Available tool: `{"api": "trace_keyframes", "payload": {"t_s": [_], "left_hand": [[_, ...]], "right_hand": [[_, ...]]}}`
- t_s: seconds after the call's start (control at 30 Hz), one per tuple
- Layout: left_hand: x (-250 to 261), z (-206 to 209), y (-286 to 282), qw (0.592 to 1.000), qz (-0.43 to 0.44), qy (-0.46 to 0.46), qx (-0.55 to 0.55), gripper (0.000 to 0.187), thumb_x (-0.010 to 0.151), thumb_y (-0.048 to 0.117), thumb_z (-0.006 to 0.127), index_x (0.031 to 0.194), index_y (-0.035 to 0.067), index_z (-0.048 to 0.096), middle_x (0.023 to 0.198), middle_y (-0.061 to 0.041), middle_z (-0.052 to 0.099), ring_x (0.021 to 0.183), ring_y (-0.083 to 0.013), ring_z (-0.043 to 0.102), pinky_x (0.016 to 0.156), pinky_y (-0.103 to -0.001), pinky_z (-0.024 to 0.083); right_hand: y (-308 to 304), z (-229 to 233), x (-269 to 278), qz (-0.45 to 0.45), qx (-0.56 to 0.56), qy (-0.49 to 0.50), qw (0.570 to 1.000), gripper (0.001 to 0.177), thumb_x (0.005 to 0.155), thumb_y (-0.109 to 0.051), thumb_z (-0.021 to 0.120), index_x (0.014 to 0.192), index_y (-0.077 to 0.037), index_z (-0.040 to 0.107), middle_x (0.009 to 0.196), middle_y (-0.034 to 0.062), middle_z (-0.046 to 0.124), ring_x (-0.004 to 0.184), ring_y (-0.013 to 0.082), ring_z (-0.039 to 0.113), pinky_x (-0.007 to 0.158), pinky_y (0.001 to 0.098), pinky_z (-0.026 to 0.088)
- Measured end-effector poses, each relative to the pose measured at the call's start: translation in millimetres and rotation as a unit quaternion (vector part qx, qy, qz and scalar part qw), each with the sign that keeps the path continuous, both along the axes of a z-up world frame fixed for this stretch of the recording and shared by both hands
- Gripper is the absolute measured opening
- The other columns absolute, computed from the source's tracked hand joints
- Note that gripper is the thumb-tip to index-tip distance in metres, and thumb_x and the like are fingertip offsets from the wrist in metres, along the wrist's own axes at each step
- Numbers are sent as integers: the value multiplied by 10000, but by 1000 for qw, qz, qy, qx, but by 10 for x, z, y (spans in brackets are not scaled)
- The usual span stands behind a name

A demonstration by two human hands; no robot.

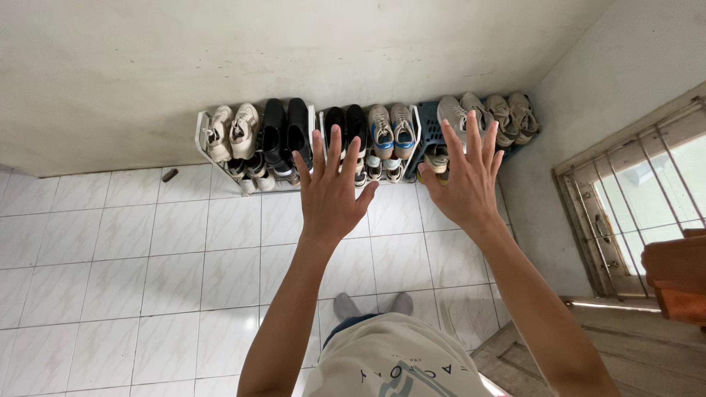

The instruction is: The person removes several pairs of shoes from a blue plastic shoe rack and places them on the floor. Then the person disassembles the blue plastic shoe rack by removing the shelves and legs one by one.

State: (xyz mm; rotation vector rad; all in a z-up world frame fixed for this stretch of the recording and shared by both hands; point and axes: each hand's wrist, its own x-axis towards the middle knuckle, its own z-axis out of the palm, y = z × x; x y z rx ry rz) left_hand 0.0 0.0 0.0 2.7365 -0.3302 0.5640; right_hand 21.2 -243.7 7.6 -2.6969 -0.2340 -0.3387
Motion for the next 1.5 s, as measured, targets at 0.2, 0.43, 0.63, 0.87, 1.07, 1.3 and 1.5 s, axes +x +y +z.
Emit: {"api": "trace_keyframes", "payload": {"t_s": [0.2,0.43,0.63,0.87,1.07,1.3,1.5], "left_hand": [[15,14,-21,1000,0,5,1,758,914,514,692,1526,126,470,1677,-161,248,1568,-406,115,1178,-744,137],[22,-16,-40,1000,-4,-11,3,733,944,500,676,1530,112,469,1673,-172,251,1560,-435,121,1173,-754,138],[31,-31,-50,1000,-2,-9,-2,733,932,484,679,1531,117,468,1671,-171,265,1557,-434,126,1175,-751,141],[43,-49,-29,1000,-11,-1,-16,720,939,476,684,1525,114,473,1651,-165,297,1555,-431,139,1176,-751,156],[26,-33,29,1000,-2,-15,3,702,928,459,694,1504,110,494,1656,-171,289,1556,-432,137,1167,-762,157],[70,-12,94,1000,-11,-9,-7,712,915,432,710,1510,113,484,1660,-172,282,1559,-426,139,1168,-753,162],[112,-34,153,1000,-27,14,-6,732,891,393,736,1518,120,475,1657,-155,289,1560,-422,138,1175,-746,150]], "right_hand": [[29,11,-20,2,10,3,1000,804,912,-397,758,1590,-164,393,1704,223,130,1539,556,1,1139,797,138],[76,25,-37,-1,10,12,1000,840,884,-422,768,1588,-181,378,1698,220,122,1531,555,11,1131,799,141],[77,45,-25,4,3,5,1000,855,881,-421,773,1597,-185,370,1697,214,129,1532,555,33,1130,796,154],[93,28,-20,13,9,-4,1000,868,867,-383,795,1597,-170,377,1698,230,123,1543,550,51,1155,755,182],[110,36,-39,19,14,-26,999,903,838,-330,824,1597,-146,372,1686,259,89,1532,568,24,1208,680,187],[156,59,-19,14,28,-34,999,903,842,-330,823,1601,-136,374,1691,254,97,1542,565,37,1216,675,197],[158,-103,17,15,32,-60,998,778,936,-336,772,1589,-130,403,1711,250,124,1547,588,44,1229,687,205]]}}
